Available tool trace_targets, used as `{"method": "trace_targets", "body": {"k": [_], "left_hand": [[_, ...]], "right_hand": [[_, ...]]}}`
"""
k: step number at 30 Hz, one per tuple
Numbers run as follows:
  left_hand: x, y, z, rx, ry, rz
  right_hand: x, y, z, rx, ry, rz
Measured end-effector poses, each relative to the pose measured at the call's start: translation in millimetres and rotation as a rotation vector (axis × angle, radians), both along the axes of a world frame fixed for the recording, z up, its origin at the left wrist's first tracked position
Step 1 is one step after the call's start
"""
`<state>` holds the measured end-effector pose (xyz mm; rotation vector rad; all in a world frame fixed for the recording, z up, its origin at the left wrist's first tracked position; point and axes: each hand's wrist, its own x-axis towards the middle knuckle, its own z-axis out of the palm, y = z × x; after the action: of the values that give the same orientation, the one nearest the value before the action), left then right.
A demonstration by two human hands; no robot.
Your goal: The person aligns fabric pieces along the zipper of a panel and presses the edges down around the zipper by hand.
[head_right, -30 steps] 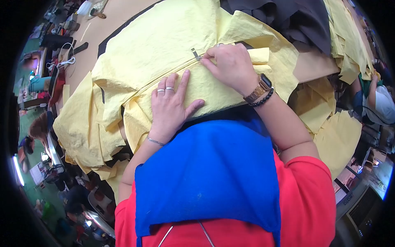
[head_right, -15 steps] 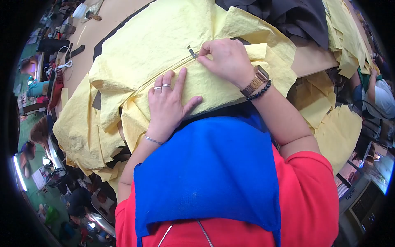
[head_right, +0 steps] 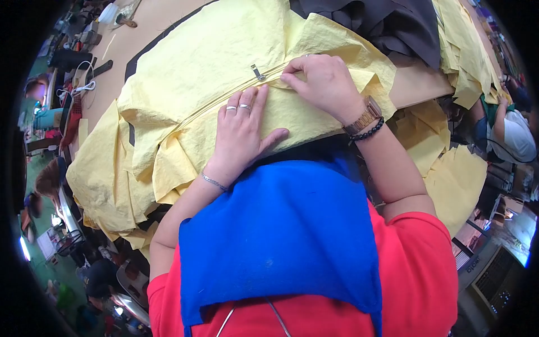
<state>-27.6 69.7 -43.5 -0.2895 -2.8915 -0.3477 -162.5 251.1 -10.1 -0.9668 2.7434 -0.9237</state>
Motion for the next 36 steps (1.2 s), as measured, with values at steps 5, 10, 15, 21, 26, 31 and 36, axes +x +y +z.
{"method": "trace_targets", "body": {"k": [5,10,15,21,26,31,36], "left_hand": [[-4.9,-0.2,-0.7,-0.060,-0.006,0.014],[-6.6,1.0,1.2,-0.093,-0.056,0.029],[-6.8,0.9,-0.1,-0.102,-0.069,0.034],[-7.7,0.7,1.2,-0.112,-0.072,0.031],[-11.9,2.8,1.7,-0.077,-0.100,0.011],[-23.1,16.5,-12.0,0.021,-0.012,-0.066],[-24.5,18.3,-6.0,0.009,-0.037,-0.065]], "right_hand": [[-9.3,-0.1,-6.7,0.050,0.090,0.035],[-10.4,-2.8,-12.2,0.055,0.121,0.023],[-12.1,-4.2,-14.8,0.061,0.129,0.015],[-11.1,-5.9,-13.2,0.071,0.115,0.007],[-12.3,-6.3,-18.8,0.043,0.111,0.007],[-10.4,-5.9,-16.1,0.070,0.146,0.020],[-17.7,14.9,-11.0,-0.001,0.048,0.038]]}}
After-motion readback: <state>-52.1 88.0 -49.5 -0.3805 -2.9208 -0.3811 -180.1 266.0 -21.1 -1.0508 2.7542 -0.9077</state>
